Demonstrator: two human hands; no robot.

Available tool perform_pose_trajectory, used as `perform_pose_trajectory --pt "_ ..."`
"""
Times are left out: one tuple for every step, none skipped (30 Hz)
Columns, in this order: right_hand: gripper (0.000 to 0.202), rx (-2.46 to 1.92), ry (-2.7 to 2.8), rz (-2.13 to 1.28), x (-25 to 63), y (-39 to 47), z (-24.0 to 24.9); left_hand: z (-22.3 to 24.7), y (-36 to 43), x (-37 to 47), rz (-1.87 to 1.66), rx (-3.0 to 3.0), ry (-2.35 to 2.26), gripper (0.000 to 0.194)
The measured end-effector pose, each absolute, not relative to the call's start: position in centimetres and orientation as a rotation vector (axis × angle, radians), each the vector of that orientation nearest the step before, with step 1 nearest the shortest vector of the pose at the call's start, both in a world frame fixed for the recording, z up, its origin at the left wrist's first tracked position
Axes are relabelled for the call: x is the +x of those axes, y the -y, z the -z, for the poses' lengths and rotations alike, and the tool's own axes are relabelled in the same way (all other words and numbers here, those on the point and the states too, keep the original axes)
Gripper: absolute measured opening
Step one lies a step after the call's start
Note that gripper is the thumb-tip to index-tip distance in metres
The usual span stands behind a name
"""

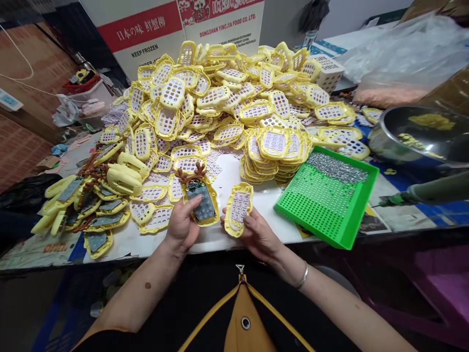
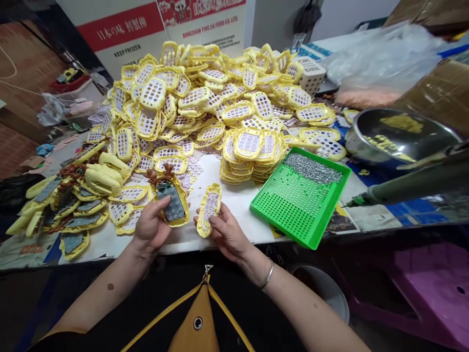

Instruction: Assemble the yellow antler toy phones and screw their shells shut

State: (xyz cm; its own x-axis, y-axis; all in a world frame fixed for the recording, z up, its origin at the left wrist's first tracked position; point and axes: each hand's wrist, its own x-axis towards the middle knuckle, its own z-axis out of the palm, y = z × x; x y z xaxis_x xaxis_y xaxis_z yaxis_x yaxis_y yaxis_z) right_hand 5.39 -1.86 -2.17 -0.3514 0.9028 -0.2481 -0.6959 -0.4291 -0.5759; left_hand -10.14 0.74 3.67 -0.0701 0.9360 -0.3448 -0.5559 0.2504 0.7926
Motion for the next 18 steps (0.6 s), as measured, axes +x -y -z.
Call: perform_pose_trajectory --pt "0.064 -0.696 0.468 -1.92 5.4 1.8 2.1 -3.8 -0.8 -10.5 -1.299 0.473 -1.03 0.048" --pt "0.064 -0.714 0.488 -1.911 5.4 1.7 2.0 -3.8 -0.9 -10.8 -1.267 0.462 -1.019 0.052" --pt "0.065 -0.715 0.514 -1.9 5.4 1.7 2.0 -3.8 -0.9 -10.9 -1.23 0.445 -0.988 0.054" --pt "0.066 -0.707 0.54 -1.889 5.3 1.6 1.9 -3.8 -0.9 -11.0 -1.203 0.425 -0.943 0.055" --pt "0.066 -0.701 0.56 -1.876 5.1 1.6 1.9 -3.7 -0.8 -10.9 -1.199 0.406 -0.894 0.054" --pt "0.066 -0.705 0.573 -1.865 5.0 1.5 1.9 -3.6 -0.8 -10.9 -1.21 0.392 -0.857 0.053" --pt "0.066 -0.718 0.582 -1.857 4.9 1.5 2.0 -3.5 -0.9 -10.7 -1.23 0.382 -0.842 0.051" --pt "0.066 -0.738 0.589 -1.853 4.8 1.5 2.0 -3.3 -0.9 -10.6 -1.254 0.38 -0.847 0.049" --pt "0.067 -0.759 0.596 -1.851 4.7 1.5 2.1 -3.2 -0.9 -10.4 -1.275 0.388 -0.862 0.048" --pt "0.068 -0.776 0.609 -1.852 4.5 1.5 2.1 -3.1 -1.0 -10.3 -1.29 0.402 -0.878 0.048" --pt "0.069 -0.786 0.626 -1.85 4.4 1.5 2.1 -3.0 -0.9 -10.2 -1.304 0.422 -0.89 0.049" --pt "0.07 -0.792 0.648 -1.845 4.2 1.5 2.1 -2.9 -0.9 -10.0 -1.32 0.447 -0.894 0.049" --pt "0.071 -0.798 0.669 -1.839 4.1 1.6 2.1 -2.8 -0.8 -9.8 -1.331 0.476 -0.892 0.048" --pt "0.072 -0.809 0.689 -1.834 3.9 1.7 2.0 -2.6 -0.7 -9.5 -1.337 0.513 -0.885 0.046" --pt "0.073 -0.828 0.705 -1.831 3.7 1.7 1.9 -2.5 -0.5 -9.2 -1.337 0.56 -0.876 0.044" --pt "0.074 -0.853 0.718 -1.829 3.5 1.8 1.8 -2.3 -0.3 -9.0 -1.33 0.607 -0.869 0.043" --pt "0.075 -0.878 0.726 -1.83 3.3 1.8 1.7 -2.2 -0.2 -8.7 -1.315 0.646 -0.87 0.042" --pt "0.076 -0.9 0.73 -1.832 3.2 1.9 1.6 -2.1 0.0 -8.5 -1.294 0.669 -0.881 0.042"
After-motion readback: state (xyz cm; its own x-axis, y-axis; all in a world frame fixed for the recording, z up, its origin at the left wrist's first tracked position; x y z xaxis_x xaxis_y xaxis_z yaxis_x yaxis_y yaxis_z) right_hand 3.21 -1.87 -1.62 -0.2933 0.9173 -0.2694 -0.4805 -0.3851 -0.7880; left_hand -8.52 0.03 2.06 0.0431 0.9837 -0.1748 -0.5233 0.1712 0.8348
